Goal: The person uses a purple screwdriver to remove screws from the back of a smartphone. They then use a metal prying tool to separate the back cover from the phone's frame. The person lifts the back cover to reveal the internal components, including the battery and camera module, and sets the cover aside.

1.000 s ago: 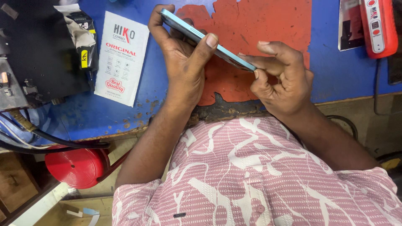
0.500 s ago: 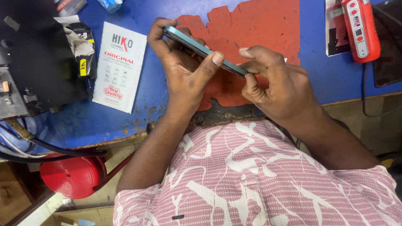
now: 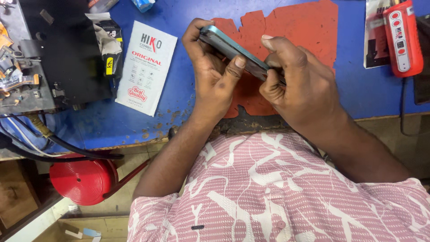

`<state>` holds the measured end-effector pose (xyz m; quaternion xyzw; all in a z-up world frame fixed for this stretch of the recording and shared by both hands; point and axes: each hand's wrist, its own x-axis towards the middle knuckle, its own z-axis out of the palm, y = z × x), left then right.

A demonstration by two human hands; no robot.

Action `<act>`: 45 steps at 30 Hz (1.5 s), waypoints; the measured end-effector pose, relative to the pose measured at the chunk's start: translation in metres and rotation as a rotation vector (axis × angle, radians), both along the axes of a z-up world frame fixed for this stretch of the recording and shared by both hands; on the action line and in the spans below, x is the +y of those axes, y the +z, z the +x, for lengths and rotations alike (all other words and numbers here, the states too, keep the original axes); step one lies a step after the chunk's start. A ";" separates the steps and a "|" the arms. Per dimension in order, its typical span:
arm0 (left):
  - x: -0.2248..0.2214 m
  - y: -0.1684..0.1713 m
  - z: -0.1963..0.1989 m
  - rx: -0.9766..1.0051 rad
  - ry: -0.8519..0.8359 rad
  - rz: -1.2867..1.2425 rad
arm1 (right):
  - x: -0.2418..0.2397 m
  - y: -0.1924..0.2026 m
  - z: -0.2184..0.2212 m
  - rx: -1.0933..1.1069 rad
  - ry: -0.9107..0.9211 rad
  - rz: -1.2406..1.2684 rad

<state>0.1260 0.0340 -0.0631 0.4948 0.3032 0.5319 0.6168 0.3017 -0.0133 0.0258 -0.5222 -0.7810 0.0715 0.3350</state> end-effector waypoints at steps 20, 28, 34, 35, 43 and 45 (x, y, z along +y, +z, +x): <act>-0.002 0.006 0.002 0.000 0.002 0.021 | -0.019 0.006 0.012 0.036 -0.037 -0.288; -0.004 0.008 0.001 0.003 -0.001 0.024 | -0.015 -0.007 0.012 -0.024 0.026 -0.154; -0.005 0.006 0.001 0.018 0.004 0.037 | -0.012 -0.011 0.015 -0.042 0.051 -0.151; -0.005 0.006 0.001 0.021 0.006 0.039 | -0.012 -0.011 0.016 -0.045 0.057 -0.143; -0.010 0.007 -0.001 0.010 0.000 0.027 | -0.011 -0.009 0.015 -0.048 0.059 -0.156; -0.010 0.007 -0.001 -0.021 -0.010 0.017 | -0.010 -0.007 0.014 -0.046 0.063 -0.159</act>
